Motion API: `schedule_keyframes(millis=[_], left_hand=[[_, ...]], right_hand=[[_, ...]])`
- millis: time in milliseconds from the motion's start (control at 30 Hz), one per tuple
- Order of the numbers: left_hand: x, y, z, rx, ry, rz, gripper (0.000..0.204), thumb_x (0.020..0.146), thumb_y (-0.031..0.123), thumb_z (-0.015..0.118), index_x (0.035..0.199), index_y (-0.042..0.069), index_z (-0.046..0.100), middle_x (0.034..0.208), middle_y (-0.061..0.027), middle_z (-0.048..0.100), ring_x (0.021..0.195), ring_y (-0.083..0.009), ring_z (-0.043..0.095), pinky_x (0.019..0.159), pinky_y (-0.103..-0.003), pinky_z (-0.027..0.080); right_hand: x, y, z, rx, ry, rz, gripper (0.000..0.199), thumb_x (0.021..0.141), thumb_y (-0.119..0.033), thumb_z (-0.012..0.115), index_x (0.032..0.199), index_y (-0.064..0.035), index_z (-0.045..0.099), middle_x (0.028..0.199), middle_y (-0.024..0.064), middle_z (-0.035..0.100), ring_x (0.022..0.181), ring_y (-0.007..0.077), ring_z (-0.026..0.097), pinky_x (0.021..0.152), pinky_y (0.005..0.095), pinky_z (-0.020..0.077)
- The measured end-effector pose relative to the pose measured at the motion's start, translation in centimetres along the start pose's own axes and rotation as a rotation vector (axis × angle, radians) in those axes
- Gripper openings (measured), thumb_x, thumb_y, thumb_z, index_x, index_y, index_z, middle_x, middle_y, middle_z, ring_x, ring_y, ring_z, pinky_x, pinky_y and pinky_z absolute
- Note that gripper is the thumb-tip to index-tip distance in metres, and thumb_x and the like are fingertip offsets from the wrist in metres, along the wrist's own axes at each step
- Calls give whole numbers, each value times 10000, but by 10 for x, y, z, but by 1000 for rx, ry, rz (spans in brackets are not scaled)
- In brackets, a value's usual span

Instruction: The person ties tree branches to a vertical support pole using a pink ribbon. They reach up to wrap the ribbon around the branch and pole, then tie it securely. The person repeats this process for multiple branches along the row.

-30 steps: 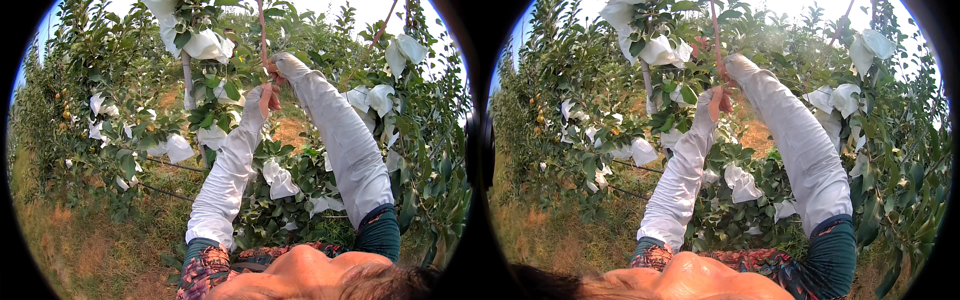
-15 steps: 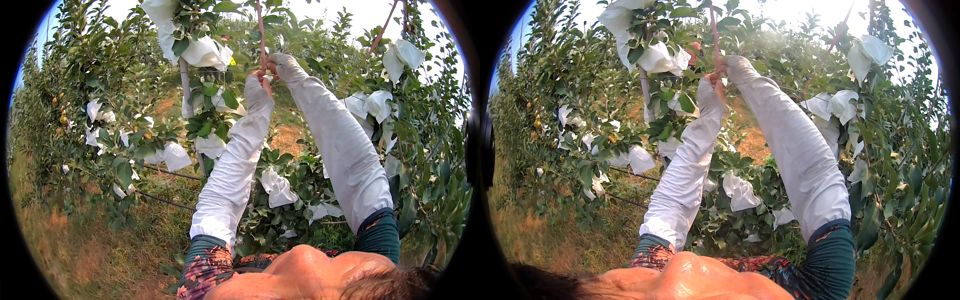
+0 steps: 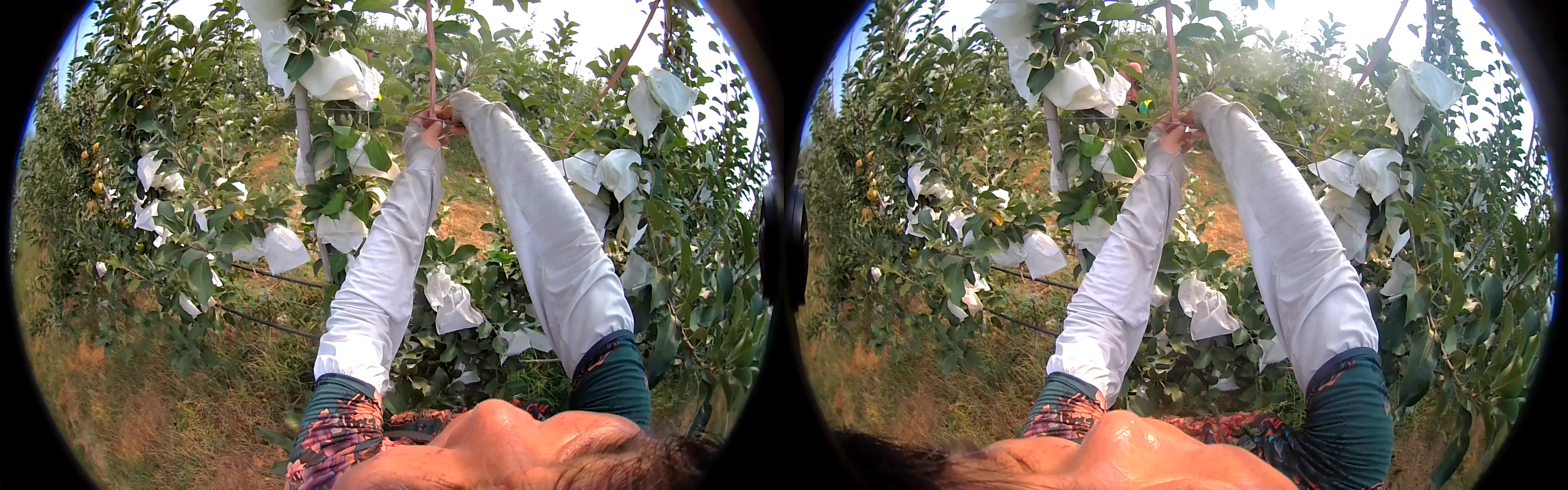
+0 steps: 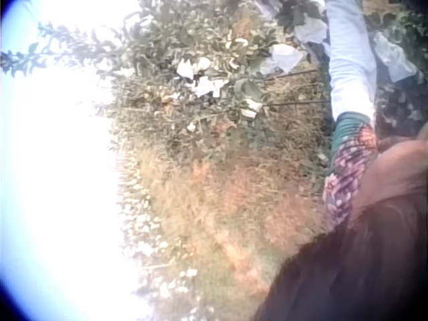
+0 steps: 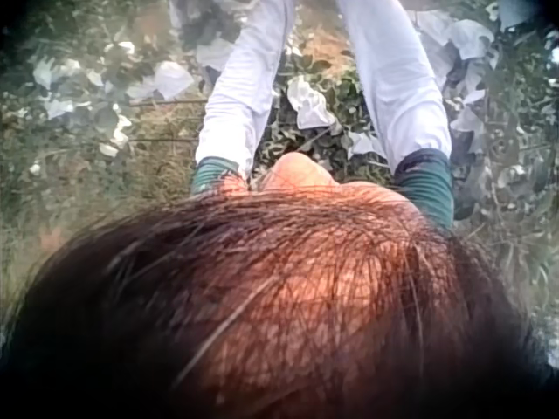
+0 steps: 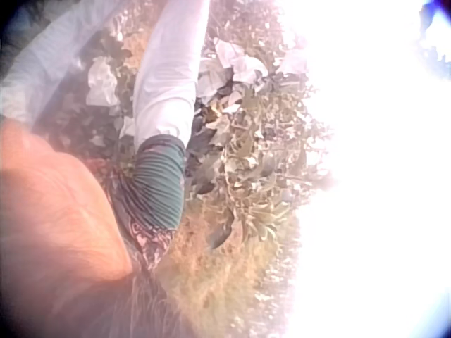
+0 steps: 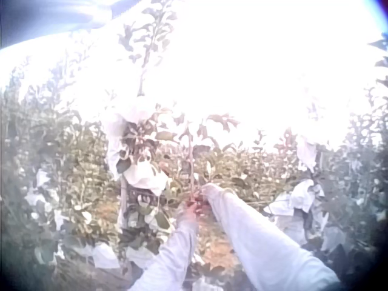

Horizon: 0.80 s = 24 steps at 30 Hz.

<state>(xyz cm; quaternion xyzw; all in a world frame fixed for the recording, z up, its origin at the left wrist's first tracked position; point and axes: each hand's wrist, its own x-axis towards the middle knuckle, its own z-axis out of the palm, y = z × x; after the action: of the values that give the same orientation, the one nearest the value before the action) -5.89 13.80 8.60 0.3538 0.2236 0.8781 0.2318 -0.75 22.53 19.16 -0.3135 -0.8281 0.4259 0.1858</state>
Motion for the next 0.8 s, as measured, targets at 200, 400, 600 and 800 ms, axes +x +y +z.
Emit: schedule_keyframes(millis=[200, 400, 600, 800], left_hand=[[5, 11, -22, 689, 214, 420, 76, 805, 89, 609, 844, 24, 602, 808, -75, 544, 569, -148, 478, 525, -285, 391], [-46, 39, 9, 641, 66, 222, 81, 822, 81, 558, 778, 18, 585, 645, -60, 505, 614, -172, 487, 575, -295, 380], [-57, 53, -8, 995, -50, 572, 104, 832, 96, 553, 809, -1, 583, 721, -108, 556, 656, -195, 516, 617, -311, 405], [-68, 78, 1, 1078, -158, 638, 81, 820, 79, 575, 833, 1, 589, 748, -126, 559, 671, -232, 527, 637, -306, 411]], right_hand=[[-26, -27, 21, -340, 232, -312, 109, 749, -138, 659, 800, -48, 622, 677, 43, 585, 574, 184, 544, 503, 349, 482], [-123, 6, 34, -702, 889, -1059, 166, 746, -169, 669, 813, -23, 629, 676, 78, 595, 592, 169, 543, 606, 346, 446], [-116, 12, 47, 42, 407, -643, 196, 763, -209, 689, 752, -15, 658, 568, 19, 536, 523, 93, 467, 490, 255, 362], [-101, -6, 23, -170, 77, -284, 141, 771, -156, 662, 720, -36, 609, 542, -4, 507, 412, 76, 416, 380, 243, 325]])
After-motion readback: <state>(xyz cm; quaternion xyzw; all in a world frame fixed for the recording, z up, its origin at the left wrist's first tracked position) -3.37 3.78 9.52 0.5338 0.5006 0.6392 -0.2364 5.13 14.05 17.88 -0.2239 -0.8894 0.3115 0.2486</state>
